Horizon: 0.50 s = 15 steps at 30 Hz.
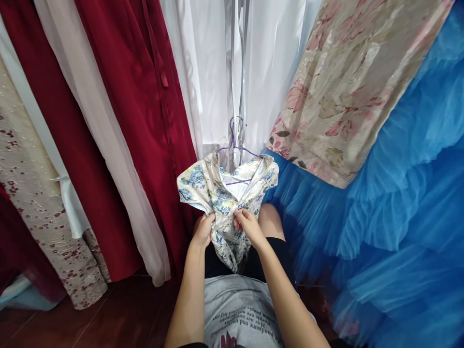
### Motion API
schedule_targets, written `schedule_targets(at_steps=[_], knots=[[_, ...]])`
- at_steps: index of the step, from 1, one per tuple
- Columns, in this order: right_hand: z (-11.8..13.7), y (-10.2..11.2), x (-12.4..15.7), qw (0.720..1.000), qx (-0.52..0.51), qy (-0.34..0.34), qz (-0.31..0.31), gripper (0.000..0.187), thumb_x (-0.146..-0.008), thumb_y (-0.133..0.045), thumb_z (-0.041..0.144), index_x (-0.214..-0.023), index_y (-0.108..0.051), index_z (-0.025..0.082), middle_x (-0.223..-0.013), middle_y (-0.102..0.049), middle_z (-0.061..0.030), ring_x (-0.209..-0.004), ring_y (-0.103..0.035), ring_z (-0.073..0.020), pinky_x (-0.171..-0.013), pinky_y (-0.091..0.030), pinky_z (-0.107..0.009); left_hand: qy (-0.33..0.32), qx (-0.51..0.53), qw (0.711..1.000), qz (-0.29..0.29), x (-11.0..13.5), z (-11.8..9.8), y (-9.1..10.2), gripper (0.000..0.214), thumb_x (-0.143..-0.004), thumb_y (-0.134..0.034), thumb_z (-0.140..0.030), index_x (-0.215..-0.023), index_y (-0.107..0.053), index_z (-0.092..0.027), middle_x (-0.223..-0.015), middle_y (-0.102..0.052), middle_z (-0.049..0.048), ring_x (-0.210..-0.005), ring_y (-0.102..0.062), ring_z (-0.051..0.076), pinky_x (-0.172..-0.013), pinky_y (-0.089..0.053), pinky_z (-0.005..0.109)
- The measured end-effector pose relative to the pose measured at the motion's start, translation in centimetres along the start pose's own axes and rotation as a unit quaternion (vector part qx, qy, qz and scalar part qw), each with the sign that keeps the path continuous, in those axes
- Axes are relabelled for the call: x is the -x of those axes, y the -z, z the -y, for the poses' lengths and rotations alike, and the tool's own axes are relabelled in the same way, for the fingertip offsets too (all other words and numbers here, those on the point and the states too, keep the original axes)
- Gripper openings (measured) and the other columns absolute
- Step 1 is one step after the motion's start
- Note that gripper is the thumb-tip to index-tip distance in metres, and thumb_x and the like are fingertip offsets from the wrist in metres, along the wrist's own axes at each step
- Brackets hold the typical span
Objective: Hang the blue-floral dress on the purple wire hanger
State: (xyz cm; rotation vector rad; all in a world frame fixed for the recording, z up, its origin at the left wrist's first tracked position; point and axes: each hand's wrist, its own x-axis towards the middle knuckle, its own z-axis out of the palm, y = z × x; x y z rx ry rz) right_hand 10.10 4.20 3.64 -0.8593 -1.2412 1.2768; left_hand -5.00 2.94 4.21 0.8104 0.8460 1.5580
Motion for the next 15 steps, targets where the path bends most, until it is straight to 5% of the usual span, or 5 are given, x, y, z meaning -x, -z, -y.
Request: schedule_targets(at_steps=[4,6,9,12,15], knots=[[0.6,0.3,0.3,0.999,-0.036,-0.012,-0.010,0.032,-0.076,-0.069,0.048,-0.067,-0.057,0.020,-0.050,-0.052,0.0039,-0.042,-0.042,-0.0099,-0.044,-0.029,-0.024,0.016,0.004,1.000,0.009,-0.3,0.3,-0.1,0.037,-0.067,-0.074,-0.026,-0.102,-0.069,-0.015,-0.100,-0.076,0.0101,-0.106,-0.070,0.030,-0.097,-0.053,0.042],[0.9,0.8,0.6,0.998,-0.060,-0.021,-0.025,0.031,-0.077,-0.066,0.048,-0.068,-0.057,0.020,-0.051,-0.050,0.0045,-0.043,-0.041,-0.0096,-0.045,-0.029,-0.023,-0.007,-0.007,0.999,-0.042,-0.9,0.5,0.3,0.035,-0.068,-0.072,-0.024,-0.102,-0.068,-0.015,-0.100,-0.075,0.0096,-0.103,-0.070,0.028,-0.095,-0.052,0.040],[1.3,1.9,1.2,0.995,-0.079,-0.040,-0.048,0.030,-0.075,-0.065,0.045,-0.063,-0.056,0.019,-0.050,-0.047,0.0045,-0.044,-0.039,-0.0091,-0.044,-0.028,-0.023,-0.139,-0.052,0.974,-0.173,-1.6,0.7,1.4,0.034,-0.073,-0.069,-0.023,-0.106,-0.064,-0.017,-0.107,-0.071,0.0093,-0.104,-0.067,0.024,-0.095,-0.050,0.036],[1.7,2.4,1.8,0.994,-0.075,-0.059,-0.050,0.028,-0.073,-0.068,0.042,-0.061,-0.061,0.018,-0.048,-0.049,0.0035,-0.042,-0.038,-0.0086,-0.043,-0.024,-0.023,-0.336,-0.130,0.888,-0.286,-1.3,0.4,2.2,0.040,-0.076,-0.071,-0.024,-0.114,-0.057,-0.019,-0.114,-0.063,0.0084,-0.103,-0.062,0.020,-0.089,-0.048,0.030],[2.1,1.9,2.2,0.997,-0.044,-0.063,-0.028,0.026,-0.074,-0.069,0.040,-0.062,-0.067,0.016,-0.047,-0.052,0.0018,-0.042,-0.038,-0.0087,-0.043,-0.023,-0.023,-0.419,-0.213,0.851,-0.235,-0.1,0.0,1.6,0.028,-0.081,-0.064,-0.018,-0.108,-0.058,-0.021,-0.103,-0.061,0.0047,-0.093,-0.060,0.018,-0.082,-0.046,0.029]])
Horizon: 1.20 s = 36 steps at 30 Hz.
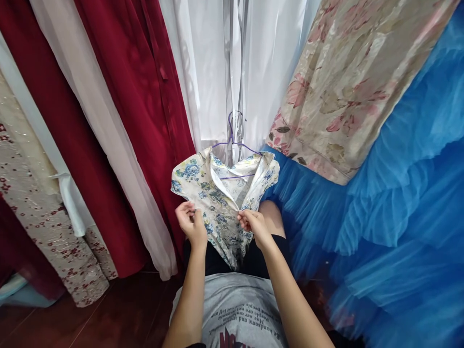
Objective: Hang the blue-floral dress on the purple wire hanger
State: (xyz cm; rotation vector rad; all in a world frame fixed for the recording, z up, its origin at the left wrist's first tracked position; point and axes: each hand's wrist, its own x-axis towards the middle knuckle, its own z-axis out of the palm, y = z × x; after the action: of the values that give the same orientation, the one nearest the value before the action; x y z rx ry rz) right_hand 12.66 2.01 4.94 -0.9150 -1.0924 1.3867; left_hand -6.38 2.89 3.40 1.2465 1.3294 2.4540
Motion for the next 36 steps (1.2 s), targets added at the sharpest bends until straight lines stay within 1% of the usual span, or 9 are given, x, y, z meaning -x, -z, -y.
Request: schedule_targets(at_steps=[4,6,11,17,22,27,30,33,36], knots=[[0.5,-1.2,0.4,0.995,0.079,0.028,0.062,0.029,-0.080,-0.064,0.038,-0.064,-0.069,0.016,-0.046,-0.055,0.0009,-0.042,-0.038,-0.0087,-0.045,-0.026,-0.024,0.000,-0.024,0.951,0.309,1.6,-1.3,-1.0,0.039,-0.074,-0.063,-0.009,-0.111,-0.062,-0.021,-0.107,-0.066,0.0067,-0.102,-0.063,0.022,-0.087,-0.048,0.032],[0.7,-1.4,0.6,0.988,0.112,0.049,0.092,0.029,-0.084,-0.063,0.038,-0.065,-0.069,0.016,-0.047,-0.057,0.0004,-0.043,-0.042,-0.0093,-0.046,-0.029,-0.024,0.028,-0.001,0.929,0.369,2.7,-1.3,-1.7,0.055,-0.072,-0.065,-0.008,-0.124,-0.056,-0.022,-0.118,-0.064,0.0094,-0.110,-0.062,0.024,-0.089,-0.050,0.033],[1.6,-2.2,0.1,0.989,0.090,0.019,0.114,0.030,-0.082,-0.065,0.040,-0.067,-0.071,0.015,-0.049,-0.062,-0.0012,-0.041,-0.046,-0.0098,-0.044,-0.032,-0.023,0.072,0.027,0.930,0.360,4.7,-1.0,-2.1,0.006,-0.087,-0.054,-0.015,-0.086,-0.059,-0.019,-0.077,-0.063,0.0010,-0.075,-0.061,0.016,-0.073,-0.048,0.026],[8.0,-5.0,-5.7,0.998,-0.013,0.027,0.050,0.020,-0.075,-0.068,0.030,-0.064,-0.070,0.012,-0.046,-0.056,0.0006,-0.038,-0.041,-0.0070,-0.038,-0.024,-0.021,0.056,-0.015,0.943,0.327,4.5,0.4,-1.9,0.016,-0.089,-0.062,-0.030,-0.078,-0.059,-0.018,-0.070,-0.058,-0.0003,-0.067,-0.057,0.015,-0.066,-0.044,0.024],[14.7,-6.0,-9.5,0.995,-0.064,0.076,0.030,0.016,-0.077,-0.064,0.022,-0.065,-0.065,0.013,-0.048,-0.053,0.0027,-0.040,-0.038,-0.0052,-0.039,-0.024,-0.020,0.067,-0.024,0.926,0.371,5.4,1.6,-2.2,0.021,-0.088,-0.063,-0.034,-0.074,-0.057,-0.020,-0.066,-0.054,-0.0011,-0.064,-0.055,0.016,-0.062,-0.042,0.025],[14.9,-5.8,-8.8,0.991,-0.041,0.122,0.039,0.018,-0.079,-0.064,0.029,-0.070,-0.067,0.014,-0.050,-0.055,0.0018,-0.042,-0.042,-0.0068,-0.041,-0.028,-0.020,0.103,-0.004,0.922,0.374,6.1,1.4,-2.4,0.021,-0.084,-0.069,-0.036,-0.072,-0.061,-0.021,-0.067,-0.058,0.0003,-0.066,-0.057,0.019,-0.066,-0.044,0.028],[14.0,-5.4,-7.7,0.986,-0.002,0.159,0.050,0.022,-0.078,-0.065,0.036,-0.074,-0.069,0.015,-0.049,-0.057,0.0009,-0.043,-0.045,-0.0091,-0.043,-0.031,-0.022,0.054,0.017,0.948,0.315,2.6,-1.0,-3.5,0.016,-0.085,-0.071,-0.035,-0.094,-0.070,-0.022,-0.086,-0.069,0.0052,-0.084,-0.064,0.022,-0.079,-0.048,0.031],[14.0,-5.1,-6.8,0.982,0.034,0.181,0.048,0.023,-0.080,-0.063,0.037,-0.070,-0.067,0.016,-0.047,-0.057,0.0000,-0.041,-0.044,-0.0105,-0.043,-0.030,-0.024,-0.039,0.033,0.963,0.264,-3.2,-5.2,-5.7,0.034,-0.096,-0.058,-0.034,-0.128,-0.063,-0.024,-0.099,-0.069,0.0069,-0.089,-0.064,0.020,-0.085,-0.048,0.031],[14.6,-5.0,-6.5,0.972,0.079,0.213,0.059,0.024,-0.083,-0.061,0.035,-0.067,-0.064,0.017,-0.045,-0.056,-0.0002,-0.041,-0.045,-0.0120,-0.045,-0.030,-0.025,-0.155,0.000,0.935,0.318,-8.4,-8.9,-8.4,0.025,-0.100,-0.052,-0.031,-0.118,-0.067,-0.023,-0.094,-0.068,0.0048,-0.084,-0.062,0.019,-0.082,-0.047,0.031]])
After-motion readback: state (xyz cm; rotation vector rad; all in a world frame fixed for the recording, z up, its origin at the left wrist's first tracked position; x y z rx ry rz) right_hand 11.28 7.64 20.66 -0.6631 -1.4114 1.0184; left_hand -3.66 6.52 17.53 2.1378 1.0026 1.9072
